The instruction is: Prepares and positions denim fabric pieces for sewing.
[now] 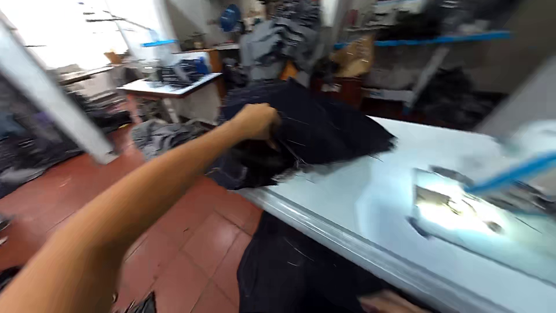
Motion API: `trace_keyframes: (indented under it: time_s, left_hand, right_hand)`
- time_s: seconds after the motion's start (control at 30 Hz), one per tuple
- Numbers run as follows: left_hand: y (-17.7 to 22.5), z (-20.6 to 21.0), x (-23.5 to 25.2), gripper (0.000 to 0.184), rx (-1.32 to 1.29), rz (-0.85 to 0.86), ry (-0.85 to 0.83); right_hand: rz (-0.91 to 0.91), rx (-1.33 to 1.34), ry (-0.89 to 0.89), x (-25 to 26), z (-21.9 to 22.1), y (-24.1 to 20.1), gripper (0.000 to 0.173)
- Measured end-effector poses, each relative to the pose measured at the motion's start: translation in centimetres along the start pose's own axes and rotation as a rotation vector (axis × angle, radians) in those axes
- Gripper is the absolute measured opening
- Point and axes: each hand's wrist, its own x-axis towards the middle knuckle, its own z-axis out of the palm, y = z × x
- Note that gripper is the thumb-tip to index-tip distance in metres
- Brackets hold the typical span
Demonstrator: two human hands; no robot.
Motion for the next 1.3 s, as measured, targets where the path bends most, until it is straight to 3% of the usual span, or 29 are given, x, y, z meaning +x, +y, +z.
trace_keyframes:
  time_s: [0.1, 0.17, 0.27, 0.3, 0.37, 0.43, 0.47, 0.63, 0.77, 0.87, 1.0, 1.07, 1.2, 1.3]
  left_hand:
    - [2.8, -0.5, 2.0, 0.051, -0.110, 0.214, 0.020]
    - [5.4, 0.0, 3.1, 0.047, -0.265, 0.436, 0.046]
    - [10.8, 1.5, 3.6, 0.038, -0.290, 0.475, -0.002]
    - [12.4, 2.4, 3.8, 0.034, -0.273, 0.457, -0.012]
    - [15.0, 4.1, 4.2, 0.030, -0.201, 0.412, -0.016]
    - [16.8, 5.2, 4.3, 0.026, -0.068, 0.357, 0.002]
    - [17.3, 5.5, 4.4, 0.025, -0.016, 0.345, 0.011]
    - [18.2, 6.3, 4.0, 0.026, -0.024, 0.366, 0.081]
    - [20.4, 11.8, 3.3, 0.028, -0.094, 0.401, 0.225]
    - [21.0, 16.6, 3.2, 0.034, -0.152, 0.453, 0.214]
    - [21.1, 14.1, 4.2, 0.029, -0.262, 0.562, 0.244]
    - [22.1, 14.1, 5.0, 0.021, -0.278, 0.616, 0.382]
    - [22.5, 12.8, 5.0, 0.016, -0.293, 0.505, 0.823]
    - [24.6, 17.5, 4.7, 0.019, -0.422, 0.687, 0.603]
  right_hand:
    - [-0.211, 0.014, 0.102, 2.0, -0.4, -4.1, 0.027]
    - [-0.401, 0.033, 0.192, 3.6, -0.8, -7.1, 0.026]
    - [-0.553, -0.078, 0.371, 7.1, -1.8, -9.3, 0.027]
    - [-0.484, -0.198, 0.467, 8.5, -1.9, -8.6, 0.027]
    - [-0.147, -0.473, 0.545, 10.9, -1.6, -4.8, 0.033]
    - [0.222, -0.564, 0.400, 11.4, -1.2, -1.0, 0.060]
    - [0.308, -0.567, 0.343, 11.2, -1.1, 0.4, 0.071]
    - [0.166, -0.557, 0.240, 10.0, -3.1, 3.6, 0.067]
    - [-0.082, -0.649, 0.542, 7.2, -5.0, 3.7, 0.023]
    - [0.045, -0.594, 0.745, 1.8, -4.9, 3.5, 0.031]
    - [0.144, -0.689, 0.779, -1.3, -3.7, 5.5, 0.035]
    - [0.171, -0.719, 0.732, -1.2, -3.8, 5.5, 0.036]
    - [0.179, -0.705, 0.686, -0.9, -4.1, 5.5, 0.038]
    - [0.175, -0.690, 0.699, -1.2, -3.8, 5.4, 0.036]
